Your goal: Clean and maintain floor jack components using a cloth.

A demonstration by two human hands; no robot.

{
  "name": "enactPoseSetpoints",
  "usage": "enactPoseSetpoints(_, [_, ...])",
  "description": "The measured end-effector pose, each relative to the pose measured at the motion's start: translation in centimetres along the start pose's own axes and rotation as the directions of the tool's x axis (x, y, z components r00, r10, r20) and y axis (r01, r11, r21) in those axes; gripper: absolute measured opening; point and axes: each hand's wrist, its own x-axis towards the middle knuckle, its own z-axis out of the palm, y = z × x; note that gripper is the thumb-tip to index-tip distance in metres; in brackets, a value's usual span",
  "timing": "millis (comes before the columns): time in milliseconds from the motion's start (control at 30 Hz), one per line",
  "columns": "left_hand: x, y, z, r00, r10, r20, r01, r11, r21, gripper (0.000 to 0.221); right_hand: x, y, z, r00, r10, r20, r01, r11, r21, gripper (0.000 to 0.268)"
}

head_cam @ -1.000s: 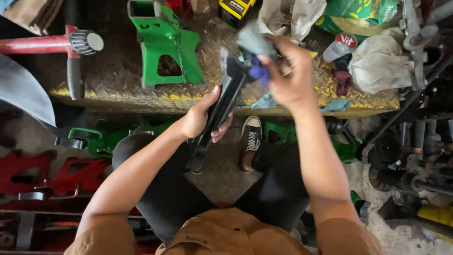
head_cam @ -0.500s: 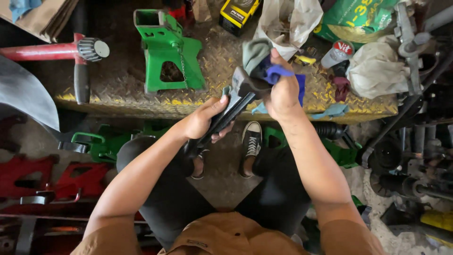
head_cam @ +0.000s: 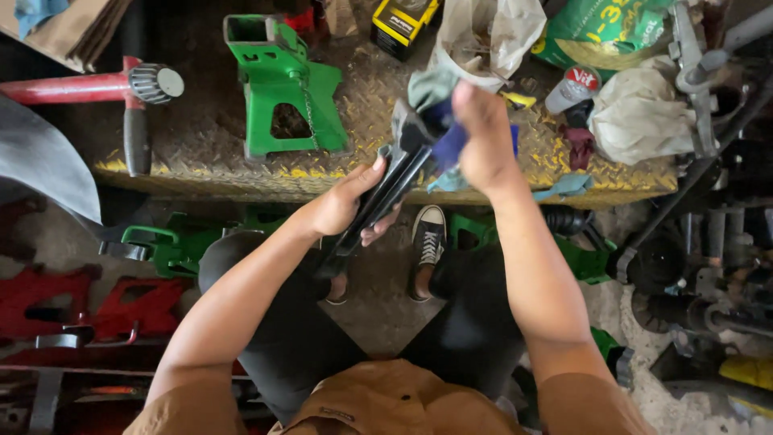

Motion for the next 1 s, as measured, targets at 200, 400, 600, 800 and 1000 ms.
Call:
enactPoseSetpoints(200, [0.2, 0.1, -0.5, 0.997, -0.037, 0.068, 0.042, 0.997, -0.069, 0.062, 1.1, -2.0, -0.4, 0.928, 0.308, 0.210, -0.361, 0.596, 0.718, 0.047])
enactPoseSetpoints(400, [-0.6, 1.4, -0.6, 0.949, -0.310, -0.057, 0.315, 0.936, 0.158, 0.065, -1.4, 6.8, -1.1, 0.888, 0.341, 0.308, -0.442, 0.816, 0.371, 0.055])
enactPoseSetpoints(600, [-1.6, 2.8, -0.9, 0.937, -0.343, -0.068, 0.344, 0.870, 0.353, 0.067, -1.7, 1.2, -1.2, 0.967, -0.081, 0.243, 0.189, 0.868, -0.460, 0.084])
enactPoseSetpoints(800, [-1.8, 3.2, -1.8, 0.951, -0.294, -0.094, 0.308, 0.924, 0.226, 0.064, -0.9, 1.1, -0.6, 0.957, -0.143, 0.254, 0.205, 0.949, -0.239, 0.084])
enactPoseSetpoints(1000, [-1.1, 2.2, -0.9, 0.985, -0.170, 0.030, 0.166, 0.980, 0.107, 0.064, -1.0, 3.0, -1.4, 0.988, -0.116, 0.098, 0.133, 0.973, -0.189, 0.080])
